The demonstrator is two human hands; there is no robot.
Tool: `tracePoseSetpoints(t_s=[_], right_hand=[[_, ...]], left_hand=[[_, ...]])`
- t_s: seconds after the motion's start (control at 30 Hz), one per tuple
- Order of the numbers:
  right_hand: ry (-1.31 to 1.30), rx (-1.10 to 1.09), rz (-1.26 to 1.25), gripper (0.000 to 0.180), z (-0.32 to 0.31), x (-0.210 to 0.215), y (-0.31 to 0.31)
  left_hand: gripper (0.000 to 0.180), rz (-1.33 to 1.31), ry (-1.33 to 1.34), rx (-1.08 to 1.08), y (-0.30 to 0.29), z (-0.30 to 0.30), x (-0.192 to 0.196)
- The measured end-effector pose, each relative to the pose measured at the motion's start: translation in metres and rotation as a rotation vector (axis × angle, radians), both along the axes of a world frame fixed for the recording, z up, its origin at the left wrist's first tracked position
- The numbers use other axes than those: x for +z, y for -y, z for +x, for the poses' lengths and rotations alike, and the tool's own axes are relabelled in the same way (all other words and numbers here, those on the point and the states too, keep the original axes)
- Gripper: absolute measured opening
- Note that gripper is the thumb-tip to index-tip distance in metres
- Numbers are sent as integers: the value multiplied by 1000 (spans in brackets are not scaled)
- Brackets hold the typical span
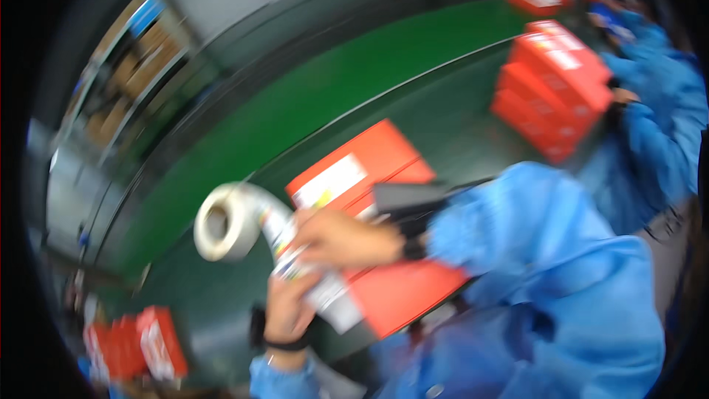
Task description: The recorder is applying energy labels to orange product boxes on an assembly line.
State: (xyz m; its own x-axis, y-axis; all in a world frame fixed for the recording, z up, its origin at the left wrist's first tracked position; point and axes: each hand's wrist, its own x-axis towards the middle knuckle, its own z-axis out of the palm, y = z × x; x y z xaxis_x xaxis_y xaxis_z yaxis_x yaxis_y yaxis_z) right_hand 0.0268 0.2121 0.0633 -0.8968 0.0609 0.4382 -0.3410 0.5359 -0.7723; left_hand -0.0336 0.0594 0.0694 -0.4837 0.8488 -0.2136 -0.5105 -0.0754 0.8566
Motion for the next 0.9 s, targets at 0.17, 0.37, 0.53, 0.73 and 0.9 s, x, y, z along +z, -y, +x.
tracePoseSetpoints(t_s=[0.17, 0.37, 0.53, 0.73, 0.9], right_hand=[[-241, -123, 298, 15, 11, 16, -1], [-441, -49, 573, 18, -1, 19, 2], [-533, -64, 611, 16, -6, 17, 3], [-585, -89, 737, 18, 9, 28, 7], [-460, 147, -39, 15, 48, 75, -1]], left_hand=[[40, 215, 376, 5, -12, -3, 17], [41, 146, 358, 98, 4, -13, 13], [41, 165, 381, 138, 3, -12, 15], [41, 169, 369, 122, 1, -17, 11], [44, 20, -384, -101, 6, -44, -4]])
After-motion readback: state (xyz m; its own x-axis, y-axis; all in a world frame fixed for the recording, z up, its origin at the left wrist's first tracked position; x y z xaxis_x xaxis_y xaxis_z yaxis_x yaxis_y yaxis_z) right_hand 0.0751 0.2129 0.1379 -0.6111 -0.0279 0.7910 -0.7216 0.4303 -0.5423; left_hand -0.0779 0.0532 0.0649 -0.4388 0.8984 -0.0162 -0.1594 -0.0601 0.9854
